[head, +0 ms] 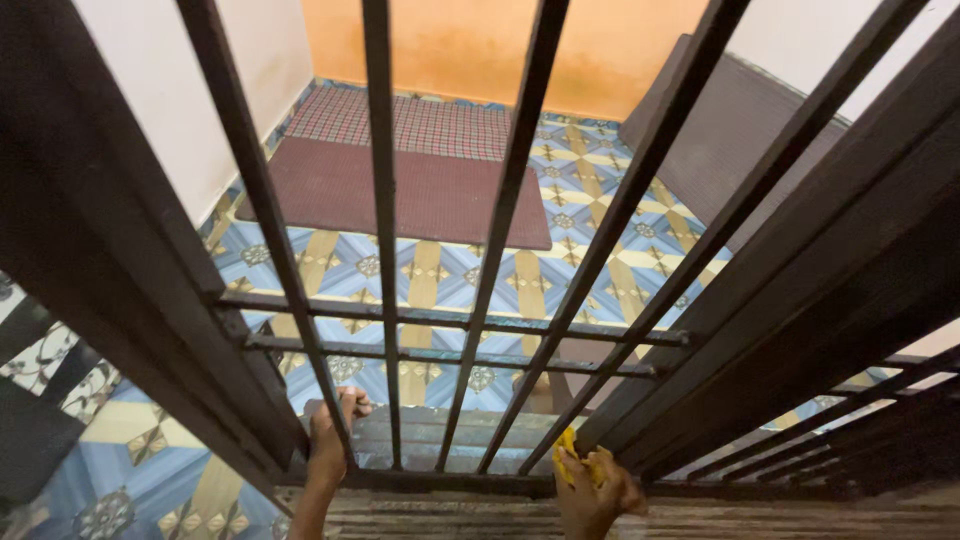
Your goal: The person wipes the bars and frame of a metal gate using a yellow cloth by hand.
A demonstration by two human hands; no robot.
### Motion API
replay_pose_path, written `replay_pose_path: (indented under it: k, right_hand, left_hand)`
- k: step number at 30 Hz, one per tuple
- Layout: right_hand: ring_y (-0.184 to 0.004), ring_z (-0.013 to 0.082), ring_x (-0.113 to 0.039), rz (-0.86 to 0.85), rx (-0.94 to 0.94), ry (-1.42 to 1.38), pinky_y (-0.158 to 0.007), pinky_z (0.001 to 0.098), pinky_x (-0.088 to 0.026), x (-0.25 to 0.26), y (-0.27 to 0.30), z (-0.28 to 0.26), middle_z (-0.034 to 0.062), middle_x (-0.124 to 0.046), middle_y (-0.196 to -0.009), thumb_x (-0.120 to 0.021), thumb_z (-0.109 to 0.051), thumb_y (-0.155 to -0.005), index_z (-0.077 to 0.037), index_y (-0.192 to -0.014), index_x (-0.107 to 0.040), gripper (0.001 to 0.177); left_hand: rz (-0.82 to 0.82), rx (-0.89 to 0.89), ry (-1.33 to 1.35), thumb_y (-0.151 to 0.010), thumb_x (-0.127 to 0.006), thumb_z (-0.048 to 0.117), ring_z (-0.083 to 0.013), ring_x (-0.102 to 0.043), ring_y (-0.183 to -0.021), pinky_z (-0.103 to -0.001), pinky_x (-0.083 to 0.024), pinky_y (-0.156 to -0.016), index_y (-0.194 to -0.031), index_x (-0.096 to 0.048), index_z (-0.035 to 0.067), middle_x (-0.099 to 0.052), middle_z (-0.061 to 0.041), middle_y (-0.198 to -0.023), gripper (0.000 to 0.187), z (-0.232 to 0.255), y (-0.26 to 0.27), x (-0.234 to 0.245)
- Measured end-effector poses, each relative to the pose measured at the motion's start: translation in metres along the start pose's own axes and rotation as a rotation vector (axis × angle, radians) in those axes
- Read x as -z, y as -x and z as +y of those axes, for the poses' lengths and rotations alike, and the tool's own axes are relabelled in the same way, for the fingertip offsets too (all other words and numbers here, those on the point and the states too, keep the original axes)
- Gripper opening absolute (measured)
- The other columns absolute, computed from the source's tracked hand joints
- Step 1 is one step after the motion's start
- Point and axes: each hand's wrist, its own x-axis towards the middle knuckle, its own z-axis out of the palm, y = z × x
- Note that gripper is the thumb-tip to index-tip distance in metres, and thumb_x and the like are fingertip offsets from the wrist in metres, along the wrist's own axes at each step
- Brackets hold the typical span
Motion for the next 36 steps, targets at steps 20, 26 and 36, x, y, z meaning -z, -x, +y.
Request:
replay_pose_path:
  k: [20,26,36]
  right_hand:
    - [-0.110,0.0283,-0.052,-0.168,-0.174,0.057,-0.099,0.0456,-0.040,-0.010,0.048,-0.007,0.0004,-0.064,-0.113,-0.091,-0.026,-0.060,-0.029,-0.089,-0.078,0.032]
    - [-0.096,0.0281,-0.066,-0.252,-0.221,-0.031,-0.084,0.0413,-0.054,-0.011,0.050,-0.004,0.0048,-0.069,-0.112,-0.090,-0.025,-0.066,-0.029,-0.101,-0.079,0.037]
    - [-0.091,0.0278,-0.075,-0.644,-0.450,-0.248,-0.079,0.0404,-0.061,-0.001,0.082,0.005,0.0106,-0.067,-0.124,-0.066,-0.018,-0.086,-0.034,-0.120,-0.074,0.038]
  left_hand:
    - [-0.049,0.007,0.015,-0.104,-0.056,0.025,-0.0181,-0.068,-0.078,-0.034,-0.058,-0.080,-0.098,-0.066,-0.006,-0.068,-0.012,-0.086,0.033,0.012,0.005,0.003]
    - [-0.043,0.029,0.055,-0.104,-0.056,0.025,-0.0182,-0.067,-0.077,-0.035,-0.056,-0.079,-0.098,-0.067,-0.007,-0.069,-0.012,-0.087,0.034,0.007,0.004,0.001]
    - [-0.042,0.004,-0.004,-0.104,-0.055,0.026,-0.0179,-0.068,-0.078,-0.033,-0.057,-0.080,-0.099,-0.067,-0.007,-0.069,-0.012,-0.087,0.035,0.006,0.005,0.003]
